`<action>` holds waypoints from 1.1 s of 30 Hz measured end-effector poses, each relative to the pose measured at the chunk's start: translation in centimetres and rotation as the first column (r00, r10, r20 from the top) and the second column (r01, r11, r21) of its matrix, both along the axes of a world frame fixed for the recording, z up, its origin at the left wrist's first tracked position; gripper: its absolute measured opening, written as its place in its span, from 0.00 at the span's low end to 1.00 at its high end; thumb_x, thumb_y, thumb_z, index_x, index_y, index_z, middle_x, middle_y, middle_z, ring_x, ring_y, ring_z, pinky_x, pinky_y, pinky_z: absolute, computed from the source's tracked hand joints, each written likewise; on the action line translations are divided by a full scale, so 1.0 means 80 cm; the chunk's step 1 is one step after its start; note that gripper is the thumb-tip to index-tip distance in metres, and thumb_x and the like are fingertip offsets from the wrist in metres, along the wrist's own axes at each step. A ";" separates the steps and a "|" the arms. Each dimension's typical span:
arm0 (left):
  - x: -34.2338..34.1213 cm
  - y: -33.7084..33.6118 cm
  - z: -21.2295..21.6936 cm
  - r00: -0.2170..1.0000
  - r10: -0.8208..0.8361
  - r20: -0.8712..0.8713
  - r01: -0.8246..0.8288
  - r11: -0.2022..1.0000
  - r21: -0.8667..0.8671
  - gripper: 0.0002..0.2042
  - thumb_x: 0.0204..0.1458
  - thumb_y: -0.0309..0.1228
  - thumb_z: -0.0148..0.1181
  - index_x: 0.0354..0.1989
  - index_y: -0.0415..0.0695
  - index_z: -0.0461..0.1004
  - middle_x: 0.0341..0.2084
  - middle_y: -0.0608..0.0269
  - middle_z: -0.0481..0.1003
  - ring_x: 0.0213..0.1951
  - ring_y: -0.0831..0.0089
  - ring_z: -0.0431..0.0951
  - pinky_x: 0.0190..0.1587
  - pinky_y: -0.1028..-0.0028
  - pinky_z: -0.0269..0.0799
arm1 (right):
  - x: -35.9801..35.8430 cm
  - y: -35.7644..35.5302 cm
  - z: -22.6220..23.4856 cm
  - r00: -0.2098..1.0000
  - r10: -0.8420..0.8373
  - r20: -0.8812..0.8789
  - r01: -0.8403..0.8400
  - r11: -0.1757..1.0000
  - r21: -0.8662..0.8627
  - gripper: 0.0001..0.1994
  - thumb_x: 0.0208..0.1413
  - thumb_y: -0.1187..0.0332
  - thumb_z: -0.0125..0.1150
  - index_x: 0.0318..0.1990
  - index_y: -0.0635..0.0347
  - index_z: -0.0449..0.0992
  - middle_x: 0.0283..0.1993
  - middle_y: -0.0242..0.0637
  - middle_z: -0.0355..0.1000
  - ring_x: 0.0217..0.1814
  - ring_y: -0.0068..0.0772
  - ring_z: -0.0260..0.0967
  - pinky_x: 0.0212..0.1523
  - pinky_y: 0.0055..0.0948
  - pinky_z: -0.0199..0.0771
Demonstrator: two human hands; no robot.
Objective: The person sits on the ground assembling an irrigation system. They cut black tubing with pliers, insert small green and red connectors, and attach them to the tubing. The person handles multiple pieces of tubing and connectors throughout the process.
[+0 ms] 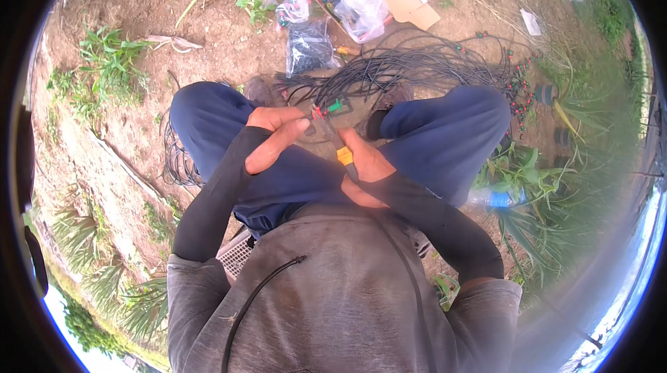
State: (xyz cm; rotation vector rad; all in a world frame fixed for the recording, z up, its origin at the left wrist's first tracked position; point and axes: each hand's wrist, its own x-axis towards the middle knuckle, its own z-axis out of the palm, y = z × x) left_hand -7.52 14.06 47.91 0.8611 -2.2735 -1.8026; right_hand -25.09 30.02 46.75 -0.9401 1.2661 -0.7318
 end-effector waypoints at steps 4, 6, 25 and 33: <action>0.005 -0.010 0.001 0.999 -0.049 -0.018 0.052 0.924 0.379 0.11 0.59 0.33 0.55 0.31 0.37 0.73 0.16 0.57 0.64 0.21 0.71 0.64 0.28 0.70 0.63 | -0.008 -0.003 0.015 0.998 0.047 -0.052 -0.045 0.998 0.039 0.20 0.61 0.76 0.39 0.60 0.50 0.53 0.26 0.29 0.58 0.02 0.16 0.48 0.03 0.22 0.39; 0.002 -0.010 0.006 0.996 -0.092 -0.017 0.094 0.970 0.222 0.11 0.59 0.32 0.56 0.30 0.37 0.74 0.16 0.58 0.64 0.21 0.75 0.64 0.27 0.72 0.62 | -0.009 -0.003 0.017 0.998 0.050 -0.045 -0.048 0.997 0.056 0.18 0.62 0.75 0.39 0.59 0.49 0.54 0.26 0.29 0.58 0.02 0.16 0.48 0.03 0.22 0.38; -0.010 -0.004 0.007 0.998 -0.013 -0.069 0.019 0.996 0.088 0.10 0.56 0.31 0.60 0.27 0.37 0.75 0.14 0.56 0.65 0.18 0.71 0.61 0.25 0.68 0.62 | -0.009 0.007 -0.001 0.973 -0.039 -0.229 0.009 0.992 -0.129 0.33 0.39 0.89 0.51 0.57 0.56 0.60 0.29 0.27 0.57 0.23 0.17 0.54 0.22 0.20 0.55; -0.015 0.009 -0.005 0.997 0.035 -0.069 -0.045 0.989 -0.140 0.06 0.55 0.27 0.61 0.34 0.35 0.77 0.16 0.59 0.67 0.19 0.80 0.62 0.23 0.74 0.62 | -0.019 0.009 -0.014 0.962 0.002 -0.272 -0.042 0.989 -0.141 0.33 0.39 0.87 0.54 0.58 0.55 0.60 0.30 0.28 0.59 0.26 0.19 0.56 0.27 0.20 0.58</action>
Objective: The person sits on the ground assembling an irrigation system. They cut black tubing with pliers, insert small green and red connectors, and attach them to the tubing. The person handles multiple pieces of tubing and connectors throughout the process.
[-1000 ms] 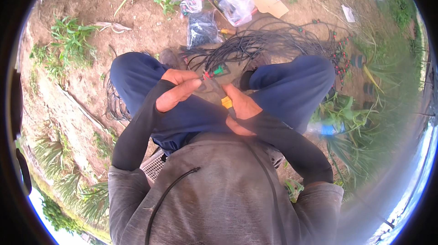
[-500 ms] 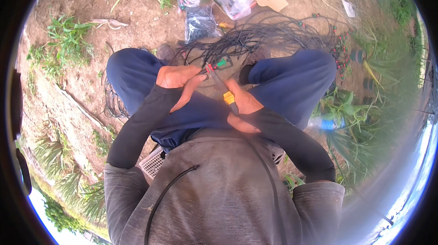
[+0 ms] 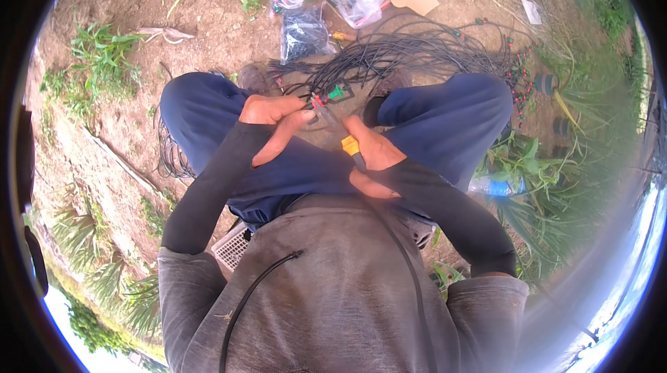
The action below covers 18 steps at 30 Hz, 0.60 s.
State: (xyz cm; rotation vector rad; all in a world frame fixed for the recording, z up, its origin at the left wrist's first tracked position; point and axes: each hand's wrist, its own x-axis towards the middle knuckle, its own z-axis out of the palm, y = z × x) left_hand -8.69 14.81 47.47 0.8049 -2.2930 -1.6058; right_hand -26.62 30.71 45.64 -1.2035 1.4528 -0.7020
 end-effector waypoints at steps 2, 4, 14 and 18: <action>-0.001 0.002 -0.003 0.999 -0.001 -0.037 -0.003 0.994 -0.105 0.05 0.54 0.26 0.62 0.31 0.36 0.76 0.15 0.56 0.66 0.17 0.73 0.63 0.22 0.73 0.62 | -0.002 -0.001 0.000 0.999 0.018 -0.026 -0.018 1.000 -0.007 0.33 0.39 0.86 0.53 0.58 0.55 0.60 0.29 0.28 0.59 0.27 0.20 0.56 0.29 0.21 0.58; -0.003 0.004 -0.008 0.998 -0.007 -0.063 -0.010 0.966 -0.259 0.06 0.53 0.26 0.63 0.29 0.37 0.74 0.15 0.55 0.66 0.16 0.66 0.64 0.21 0.71 0.62 | -0.004 -0.005 0.011 0.999 0.036 -0.039 -0.035 0.999 0.041 0.33 0.39 0.85 0.52 0.58 0.54 0.60 0.28 0.29 0.59 0.27 0.21 0.57 0.30 0.22 0.58; -0.002 0.002 -0.024 0.998 0.042 0.036 -0.032 0.972 -0.231 0.10 0.57 0.32 0.59 0.27 0.39 0.72 0.16 0.55 0.68 0.18 0.58 0.65 0.22 0.66 0.62 | -0.006 -0.012 0.011 0.998 0.046 -0.048 -0.039 0.989 0.142 0.33 0.37 0.84 0.51 0.58 0.54 0.60 0.27 0.32 0.61 0.27 0.28 0.64 0.28 0.27 0.60; 0.000 -0.009 -0.019 0.993 0.040 0.115 -0.065 0.972 0.224 0.12 0.59 0.35 0.57 0.32 0.36 0.75 0.15 0.62 0.64 0.20 0.75 0.60 0.25 0.72 0.60 | -0.011 -0.023 0.018 0.996 0.076 -0.053 -0.065 0.980 0.191 0.33 0.38 0.83 0.51 0.58 0.54 0.60 0.27 0.33 0.61 0.28 0.30 0.67 0.28 0.28 0.61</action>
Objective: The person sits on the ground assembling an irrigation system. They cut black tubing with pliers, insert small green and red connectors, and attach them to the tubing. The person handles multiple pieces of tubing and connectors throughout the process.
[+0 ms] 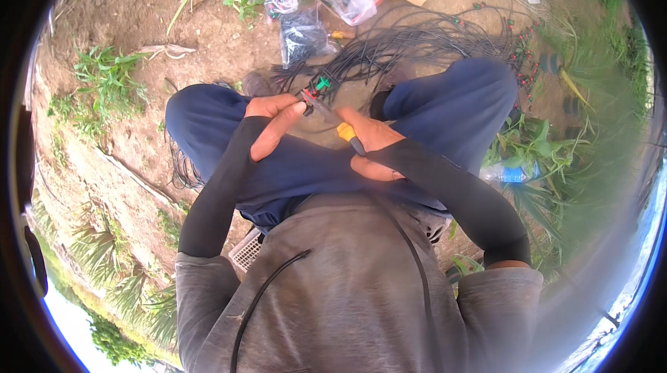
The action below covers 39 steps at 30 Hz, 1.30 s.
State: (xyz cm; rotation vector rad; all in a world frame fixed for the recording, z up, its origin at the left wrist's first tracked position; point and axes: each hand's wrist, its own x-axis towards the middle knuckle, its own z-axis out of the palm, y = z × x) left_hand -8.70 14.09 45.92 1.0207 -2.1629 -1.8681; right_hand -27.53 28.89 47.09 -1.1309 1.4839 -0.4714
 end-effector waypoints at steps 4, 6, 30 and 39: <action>0.008 -0.006 -0.010 0.998 0.001 0.059 -0.010 0.987 0.163 0.13 0.60 0.35 0.55 0.30 0.36 0.74 0.16 0.68 0.60 0.24 0.82 0.58 0.27 0.74 0.59 | -0.005 -0.008 -0.005 0.998 0.054 0.041 -0.053 0.998 -0.021 0.33 0.40 0.81 0.51 0.59 0.52 0.59 0.28 0.31 0.61 0.29 0.29 0.65 0.32 0.29 0.63; 0.006 -0.003 -0.002 0.998 -0.019 0.053 0.015 0.997 0.080 0.13 0.60 0.34 0.55 0.29 0.36 0.73 0.16 0.70 0.59 0.24 0.82 0.57 0.26 0.74 0.58 | -0.007 -0.009 -0.004 0.995 0.065 0.071 -0.065 0.998 -0.004 0.33 0.41 0.80 0.52 0.60 0.51 0.59 0.29 0.30 0.61 0.29 0.29 0.64 0.33 0.29 0.63; -0.001 -0.032 -0.035 0.972 0.191 -0.139 -0.083 0.827 0.556 0.14 0.63 0.35 0.50 0.45 0.36 0.74 0.16 0.74 0.65 0.20 0.83 0.65 0.22 0.80 0.58 | -0.039 -0.006 -0.042 0.978 0.044 0.202 0.000 0.977 -0.212 0.45 0.42 0.79 0.53 0.72 0.61 0.42 0.57 0.44 0.64 0.61 0.37 0.61 0.60 0.26 0.59; -0.013 -0.047 -0.018 0.945 0.256 -0.201 -0.137 0.873 0.467 0.15 0.64 0.36 0.50 0.50 0.38 0.72 0.20 0.70 0.68 0.22 0.80 0.69 0.26 0.79 0.63 | 0.016 -0.035 -0.210 0.947 0.113 -0.301 -0.088 0.992 0.094 0.37 0.43 0.73 0.57 0.66 0.56 0.58 0.52 0.56 0.68 0.54 0.58 0.69 0.50 0.38 0.71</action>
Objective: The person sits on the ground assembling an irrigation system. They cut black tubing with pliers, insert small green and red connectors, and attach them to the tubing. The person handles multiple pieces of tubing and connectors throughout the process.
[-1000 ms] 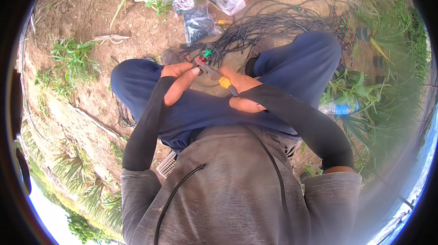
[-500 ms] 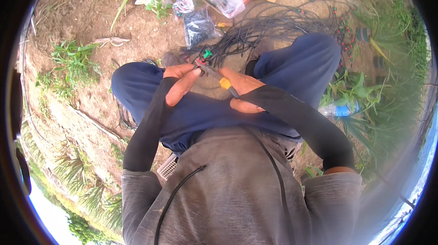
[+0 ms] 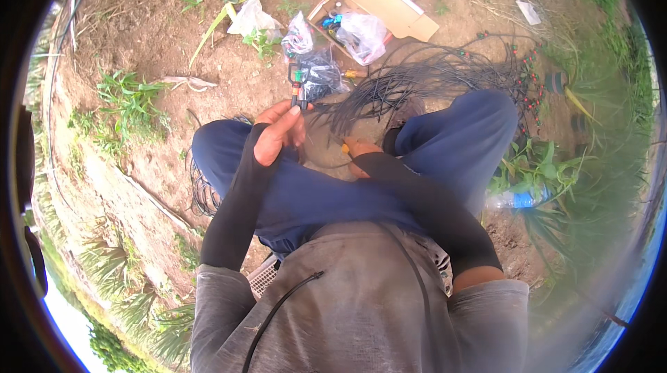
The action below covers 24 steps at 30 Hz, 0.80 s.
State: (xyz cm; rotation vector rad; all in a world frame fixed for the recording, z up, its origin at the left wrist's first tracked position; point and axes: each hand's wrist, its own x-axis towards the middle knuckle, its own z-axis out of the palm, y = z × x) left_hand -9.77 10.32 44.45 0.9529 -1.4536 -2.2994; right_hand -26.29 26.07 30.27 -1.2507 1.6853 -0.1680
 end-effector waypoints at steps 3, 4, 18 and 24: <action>0.002 -0.004 -0.003 0.998 0.033 -0.055 -0.035 0.999 -0.028 0.13 0.63 0.34 0.51 0.48 0.37 0.73 0.20 0.69 0.68 0.23 0.80 0.70 0.27 0.79 0.64 | 0.026 -0.009 -0.039 0.997 0.053 -0.064 -0.053 0.999 0.005 0.38 0.41 0.74 0.57 0.66 0.49 0.58 0.55 0.57 0.66 0.58 0.61 0.65 0.51 0.43 0.71; 0.001 -0.005 -0.003 0.998 0.059 -0.036 -0.061 0.996 -0.063 0.14 0.63 0.35 0.51 0.47 0.37 0.73 0.20 0.69 0.69 0.23 0.80 0.70 0.27 0.79 0.65 | 0.026 -0.008 -0.049 0.994 0.071 -0.087 -0.071 0.997 -0.002 0.38 0.42 0.74 0.58 0.67 0.48 0.58 0.55 0.56 0.65 0.58 0.62 0.65 0.52 0.44 0.71; -0.030 0.024 -0.028 0.958 -0.123 0.260 0.216 0.906 -0.364 0.11 0.62 0.34 0.54 0.38 0.38 0.76 0.16 0.69 0.68 0.20 0.83 0.69 0.24 0.80 0.66 | -0.020 -0.040 0.103 0.348 -0.153 0.925 0.712 0.685 -0.154 0.17 0.64 0.64 0.56 0.57 0.62 0.70 0.49 0.30 0.72 0.51 0.20 0.66 0.48 0.25 0.69; -0.060 0.029 -0.008 0.901 -0.282 0.331 0.417 0.776 -0.473 0.10 0.57 0.35 0.59 0.41 0.42 0.77 0.19 0.64 0.74 0.22 0.78 0.74 0.30 0.75 0.70 | -0.062 -0.030 0.141 0.271 -0.362 0.892 0.883 0.463 -0.081 0.11 0.63 0.64 0.58 0.48 0.60 0.75 0.35 0.23 0.72 0.31 0.13 0.66 0.30 0.16 0.66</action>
